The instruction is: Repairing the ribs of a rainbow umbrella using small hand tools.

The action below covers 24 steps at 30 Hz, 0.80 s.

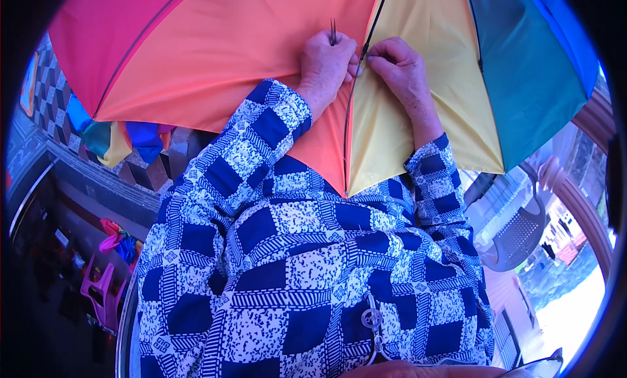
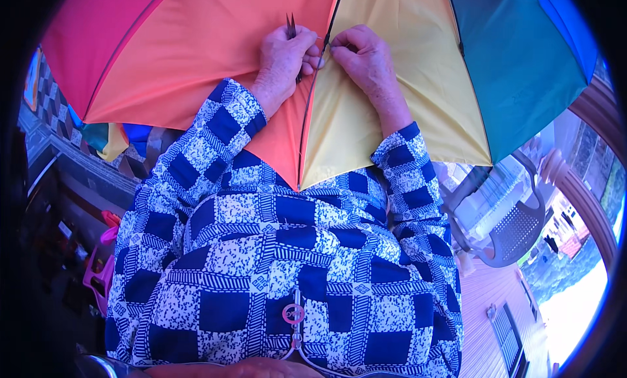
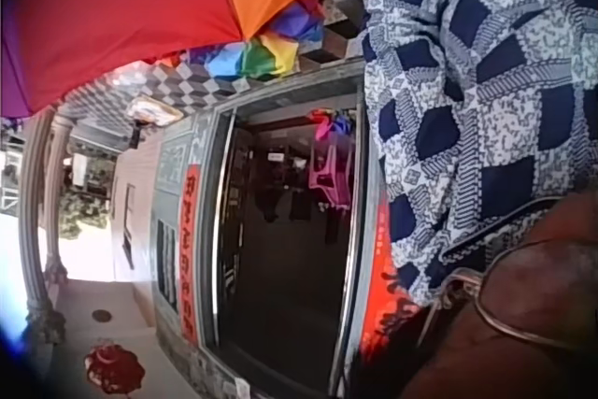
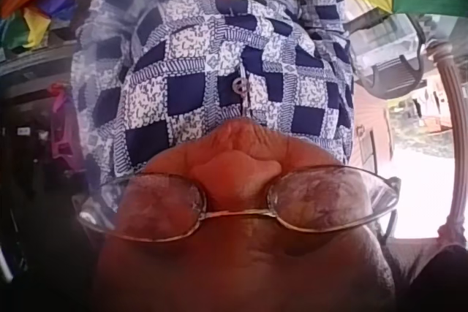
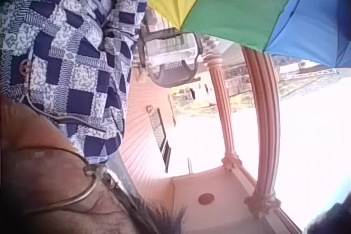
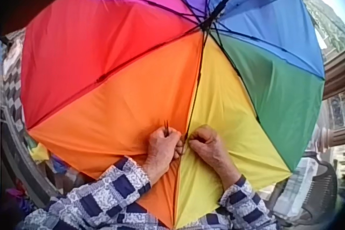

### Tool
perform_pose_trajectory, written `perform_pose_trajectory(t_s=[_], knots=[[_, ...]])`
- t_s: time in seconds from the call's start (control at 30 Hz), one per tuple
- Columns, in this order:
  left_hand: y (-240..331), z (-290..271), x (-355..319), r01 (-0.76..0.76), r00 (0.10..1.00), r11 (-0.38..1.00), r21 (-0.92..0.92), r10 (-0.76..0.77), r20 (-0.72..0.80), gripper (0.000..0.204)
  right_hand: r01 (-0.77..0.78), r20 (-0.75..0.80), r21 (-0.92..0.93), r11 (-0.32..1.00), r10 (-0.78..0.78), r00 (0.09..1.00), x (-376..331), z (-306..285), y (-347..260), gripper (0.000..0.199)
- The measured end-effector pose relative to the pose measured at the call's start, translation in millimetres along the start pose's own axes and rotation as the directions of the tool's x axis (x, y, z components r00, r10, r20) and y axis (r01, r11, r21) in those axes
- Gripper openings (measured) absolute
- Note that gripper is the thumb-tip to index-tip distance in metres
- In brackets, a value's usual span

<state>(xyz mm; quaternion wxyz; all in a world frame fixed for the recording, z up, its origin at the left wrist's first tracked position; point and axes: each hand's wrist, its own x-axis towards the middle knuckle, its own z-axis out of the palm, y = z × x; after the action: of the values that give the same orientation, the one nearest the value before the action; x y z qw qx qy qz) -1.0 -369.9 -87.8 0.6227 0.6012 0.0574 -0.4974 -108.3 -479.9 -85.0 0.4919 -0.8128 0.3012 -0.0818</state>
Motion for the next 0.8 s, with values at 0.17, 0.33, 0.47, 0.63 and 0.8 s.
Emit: perform_pose_trajectory(t_s=[0.17, 0.33, 0.47, 0.63, 0.8], knots=[[3, 2, -3, -0.019, 1.0, 0.996, 0.087, 0.017, 0.023, 0.012, 0.027, -0.031, -0.022, 0.999, -0.027, 0.999, -6, 2, 0, 0.008], [10, -1, -11, 0.075, 0.996, 0.997, 0.025, -0.076, 0.042, 0.012, 0.004, -0.049, 0.077, 0.997, 0.0, 0.999, -17, -2, -3, 0.007], [14, -4, -13, 0.141, 0.984, 0.99, 0.018, -0.142, 0.111, 0.012, -0.024, -0.044, 0.11, 0.994, 0.029, 0.999, -21, -3, -8, 0.009], [19, -9, -15, 0.176, 0.98, 0.984, -0.034, -0.172, 0.102, 0.011, -0.059, -0.052, 0.083, 0.995, 0.063, 0.997, -21, 2, -16, 0.01], [16, -11, -14, 0.077, 0.992, 0.996, 0.034, -0.08, 0.094, 0.013, -0.064, -0.062, 0.082, 0.995, 0.069, 0.996, -17, 3, -24, 0.011]])
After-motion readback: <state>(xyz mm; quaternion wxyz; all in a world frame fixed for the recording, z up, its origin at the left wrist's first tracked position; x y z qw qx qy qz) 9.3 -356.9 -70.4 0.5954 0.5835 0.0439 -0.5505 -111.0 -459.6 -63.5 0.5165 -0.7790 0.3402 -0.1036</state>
